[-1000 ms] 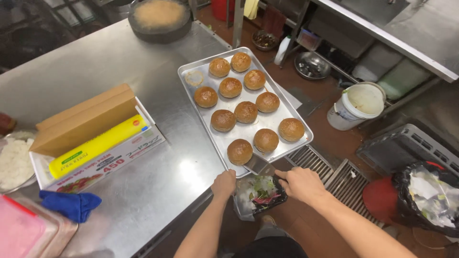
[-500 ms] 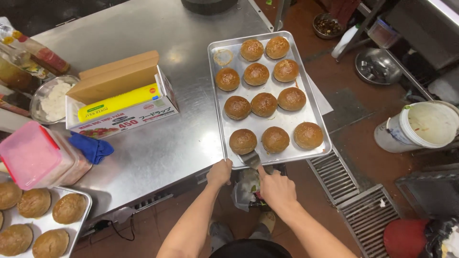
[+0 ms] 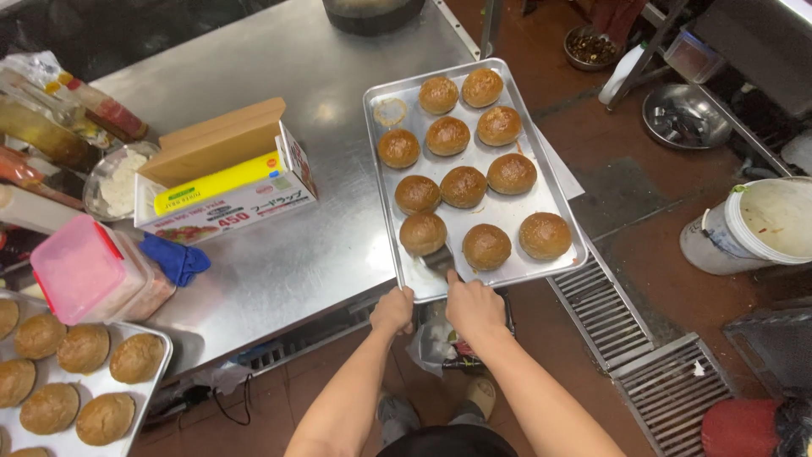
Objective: Packing and wrapping burger buns from a tray into a box
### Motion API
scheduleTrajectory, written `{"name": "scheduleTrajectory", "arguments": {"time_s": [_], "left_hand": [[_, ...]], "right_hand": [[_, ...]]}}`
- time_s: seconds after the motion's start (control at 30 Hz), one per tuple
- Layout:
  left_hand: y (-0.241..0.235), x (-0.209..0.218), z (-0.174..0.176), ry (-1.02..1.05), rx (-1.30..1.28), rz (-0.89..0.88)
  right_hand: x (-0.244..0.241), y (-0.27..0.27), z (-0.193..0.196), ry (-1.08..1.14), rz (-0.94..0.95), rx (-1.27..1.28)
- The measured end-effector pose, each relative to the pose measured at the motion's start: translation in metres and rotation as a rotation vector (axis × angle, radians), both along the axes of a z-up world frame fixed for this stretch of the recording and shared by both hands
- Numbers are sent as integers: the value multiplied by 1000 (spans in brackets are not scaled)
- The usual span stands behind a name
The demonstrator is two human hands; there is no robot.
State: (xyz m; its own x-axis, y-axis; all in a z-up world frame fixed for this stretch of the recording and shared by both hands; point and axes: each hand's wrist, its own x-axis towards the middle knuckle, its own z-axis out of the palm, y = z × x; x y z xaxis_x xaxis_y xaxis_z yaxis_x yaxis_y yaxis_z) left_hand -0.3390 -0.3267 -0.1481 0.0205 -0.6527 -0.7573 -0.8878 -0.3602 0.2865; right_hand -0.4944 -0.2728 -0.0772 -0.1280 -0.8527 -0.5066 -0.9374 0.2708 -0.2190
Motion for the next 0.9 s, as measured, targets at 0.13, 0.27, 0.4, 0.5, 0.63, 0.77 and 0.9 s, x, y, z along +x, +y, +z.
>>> {"name": "scheduleTrajectory", "arguments": {"time_s": [0.13,0.27,0.4,0.5,0.63,0.77,0.9], "left_hand": [[5,-5,7,60,7,143],[0,6,-59,4,-107,79],[-24,6,-17,-21,-658,-181],[-69,-8,-38,177,-796,-366],[-114,-31,-40,167,-560,-628],[-97,-36,9,308,-438,-627],[-77,-16,19,460,-392,-796]], "right_hand": [[-16,31,19,41,45,81],[-20,44,29,15,49,42],[-34,68,88,-24,-136,300],[-55,94,88,4,-262,339],[-50,123,97,-17,-687,236],[8,106,127,-94,-991,24],[55,73,140,-115,-980,-109]]}}
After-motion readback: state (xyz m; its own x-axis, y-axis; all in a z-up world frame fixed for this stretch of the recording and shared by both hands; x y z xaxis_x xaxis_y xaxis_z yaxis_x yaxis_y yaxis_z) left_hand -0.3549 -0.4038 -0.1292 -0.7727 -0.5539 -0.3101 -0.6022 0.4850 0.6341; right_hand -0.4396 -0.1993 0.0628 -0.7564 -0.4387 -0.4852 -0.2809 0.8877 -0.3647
